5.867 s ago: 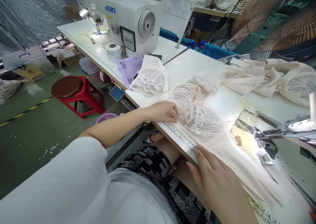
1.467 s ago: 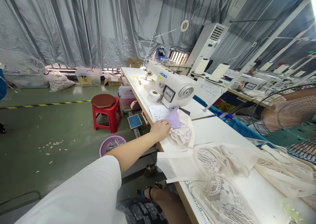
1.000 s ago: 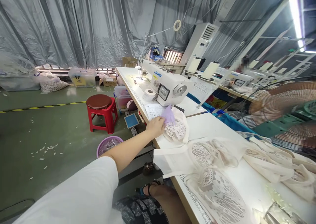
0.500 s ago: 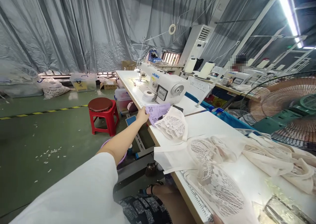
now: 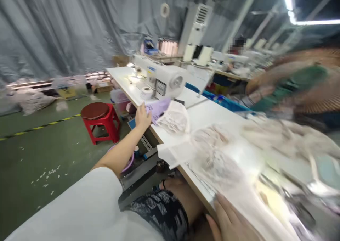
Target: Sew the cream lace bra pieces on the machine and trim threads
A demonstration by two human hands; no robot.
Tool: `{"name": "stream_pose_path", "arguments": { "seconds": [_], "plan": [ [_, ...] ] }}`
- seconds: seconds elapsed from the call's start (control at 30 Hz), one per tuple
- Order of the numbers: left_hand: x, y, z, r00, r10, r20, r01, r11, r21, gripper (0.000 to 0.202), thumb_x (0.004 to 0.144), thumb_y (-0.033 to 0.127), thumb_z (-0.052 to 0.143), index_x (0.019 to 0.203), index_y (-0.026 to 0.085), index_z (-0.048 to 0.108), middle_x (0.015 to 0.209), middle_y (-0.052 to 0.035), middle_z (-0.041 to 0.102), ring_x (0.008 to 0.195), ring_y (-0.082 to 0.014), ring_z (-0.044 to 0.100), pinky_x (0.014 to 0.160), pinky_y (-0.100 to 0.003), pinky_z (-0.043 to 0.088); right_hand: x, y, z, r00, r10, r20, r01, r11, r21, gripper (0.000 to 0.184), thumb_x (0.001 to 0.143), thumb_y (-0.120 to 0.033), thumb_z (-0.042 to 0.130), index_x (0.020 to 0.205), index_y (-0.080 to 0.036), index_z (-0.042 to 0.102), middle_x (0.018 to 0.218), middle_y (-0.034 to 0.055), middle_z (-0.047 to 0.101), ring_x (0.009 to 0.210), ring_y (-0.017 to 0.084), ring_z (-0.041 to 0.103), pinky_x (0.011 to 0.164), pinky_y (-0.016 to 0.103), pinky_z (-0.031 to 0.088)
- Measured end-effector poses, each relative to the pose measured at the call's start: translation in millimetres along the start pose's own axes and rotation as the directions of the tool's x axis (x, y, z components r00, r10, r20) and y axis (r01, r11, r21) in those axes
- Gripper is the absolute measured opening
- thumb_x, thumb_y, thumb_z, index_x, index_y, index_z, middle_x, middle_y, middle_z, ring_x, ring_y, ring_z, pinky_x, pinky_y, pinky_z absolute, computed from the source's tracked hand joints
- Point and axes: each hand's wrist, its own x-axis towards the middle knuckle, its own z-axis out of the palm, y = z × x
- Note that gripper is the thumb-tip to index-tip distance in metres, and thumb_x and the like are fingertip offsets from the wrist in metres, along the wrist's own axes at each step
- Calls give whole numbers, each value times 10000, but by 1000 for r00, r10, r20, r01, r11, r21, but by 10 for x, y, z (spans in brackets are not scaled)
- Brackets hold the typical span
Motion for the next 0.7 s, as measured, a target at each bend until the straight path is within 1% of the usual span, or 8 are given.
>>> {"name": "stream_pose_path", "arguments": {
  "seconds": [0.03,0.13,0.2,0.23,0.27,0.33,0.6,0.7],
  "plan": [
    [-150,106,-8,991,123,47,-122,992,-18,386,831,132,462,1217,145,446,1185,-125,529,1113,-218,504,996,-387,381,38,-43,-73,998,45,51,-45,999,10,270,849,-234,431,913,-113,663,995,159,700,866,279,673,678,371,571],
    [-711,425,-18,726,629,277,-594,777,-207,206,860,200,416,974,193,588,945,-55,644,927,-176,586,871,-333,481,166,-119,-224,957,177,232,-188,982,27,306,850,-191,414,999,-61,647,1113,200,650,1007,309,620,760,422,555],
    [-1109,607,-13,210,897,388,-808,383,-448,228,874,231,414,1001,182,597,954,-66,663,901,-171,599,823,-307,509,223,-131,-263,917,243,315,-275,960,58,303,837,-175,459,1045,-41,633,1154,211,626,1062,317,590,799,431,542],
    [-1287,685,2,28,927,374,-812,239,-533,234,883,223,408,1002,162,600,977,-76,663,907,-159,599,824,-278,510,240,-134,-272,899,272,343,-315,946,77,305,826,-165,480,1063,-41,627,1174,210,615,1086,316,577,818,429,535],
    [-1439,753,28,-80,937,341,-807,140,-574,256,889,211,394,1028,129,592,1031,-101,652,960,-167,589,866,-278,500,251,-138,-279,883,297,364,-353,930,97,309,817,-154,497,1078,-47,622,1192,207,604,1104,314,565,833,425,529],
    [-1646,863,106,-134,948,288,-820,57,-570,294,895,183,366,1083,73,565,1117,-144,619,1065,-188,552,951,-299,462,267,-154,-295,860,329,390,-408,902,138,329,802,-135,516,1105,-50,610,1220,201,587,1130,307,548,860,419,517],
    [-1612,1049,359,-98,963,253,-883,33,-468,212,898,154,400,992,108,584,982,-112,625,948,-193,575,846,-326,505,38,35,-625,851,461,252,-513,832,210,255,857,-184,466,1036,-109,632,1102,115,662,974,222,608,836,352,508],
    [-1549,1132,434,-101,944,314,-907,42,-418,235,918,173,368,997,147,587,999,-99,621,903,-194,574,786,-339,505,-351,299,-737,762,627,163,-647,750,141,217,868,-206,444,899,-148,651,897,95,690,825,217,621,729,345,514]
  ]
}}
